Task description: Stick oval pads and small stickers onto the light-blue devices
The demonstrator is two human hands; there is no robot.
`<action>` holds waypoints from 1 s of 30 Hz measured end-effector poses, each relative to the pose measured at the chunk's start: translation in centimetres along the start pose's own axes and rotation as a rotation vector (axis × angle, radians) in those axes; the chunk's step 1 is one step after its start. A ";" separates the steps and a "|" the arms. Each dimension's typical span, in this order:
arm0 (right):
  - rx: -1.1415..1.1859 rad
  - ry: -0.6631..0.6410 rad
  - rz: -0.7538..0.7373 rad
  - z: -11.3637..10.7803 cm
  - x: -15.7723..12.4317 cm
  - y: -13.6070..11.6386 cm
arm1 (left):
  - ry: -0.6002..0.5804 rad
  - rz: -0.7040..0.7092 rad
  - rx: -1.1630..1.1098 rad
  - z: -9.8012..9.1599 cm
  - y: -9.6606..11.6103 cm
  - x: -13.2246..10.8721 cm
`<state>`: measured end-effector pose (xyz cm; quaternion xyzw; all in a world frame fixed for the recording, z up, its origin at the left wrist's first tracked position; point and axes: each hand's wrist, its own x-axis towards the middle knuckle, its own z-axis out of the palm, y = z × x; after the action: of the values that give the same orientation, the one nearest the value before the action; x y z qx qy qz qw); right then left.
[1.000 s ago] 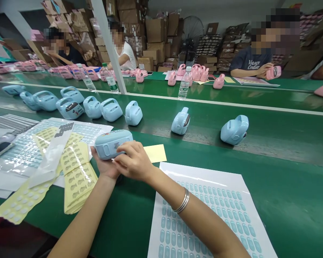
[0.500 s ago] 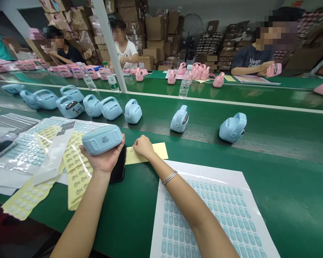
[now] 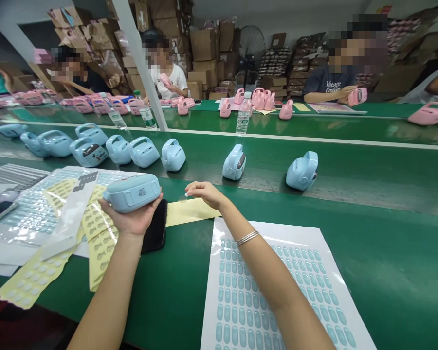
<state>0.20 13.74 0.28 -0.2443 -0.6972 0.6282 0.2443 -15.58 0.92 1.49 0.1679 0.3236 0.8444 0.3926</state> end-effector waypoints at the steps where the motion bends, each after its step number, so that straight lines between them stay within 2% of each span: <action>1: 0.048 0.020 -0.011 -1.0 -0.9 -0.3 | 0.025 0.015 0.060 0.0 -0.2 0.2; 5: 0.143 0.080 -0.009 -4.9 -5.5 -1.0 | -0.015 0.131 0.432 1.0 -2.3 2.2; 8: 0.160 0.144 -0.005 -6.8 -9.3 -1.4 | -0.114 0.181 0.616 3.2 -4.9 5.8; 13: 0.143 0.227 -0.048 -7.4 -14.5 -1.9 | -0.389 0.160 0.856 7.9 -8.4 12.5; 16: 0.103 0.238 -0.057 -7.3 -17.0 -2.0 | -0.456 0.161 0.958 8.6 -9.5 14.3; 20: 0.033 0.261 0.007 -7.7 -19.6 -1.8 | -0.462 0.152 1.021 7.5 -9.9 14.4; 23: 0.044 0.318 0.049 -8.1 -20.1 -1.7 | -0.420 0.236 1.043 7.9 -9.3 13.3; 27: 0.073 0.369 0.030 -7.9 -18.9 -1.3 | -0.403 0.346 1.088 11.1 -10.1 10.9; 30: 0.076 0.381 -0.011 -7.2 -17.9 -1.0 | -0.465 0.258 1.207 13.7 -12.6 9.0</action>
<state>18.44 7.49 1.31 -0.3456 -0.6154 0.5950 0.3844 -6.94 19.57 3.27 0.5741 0.6242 0.4966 0.1849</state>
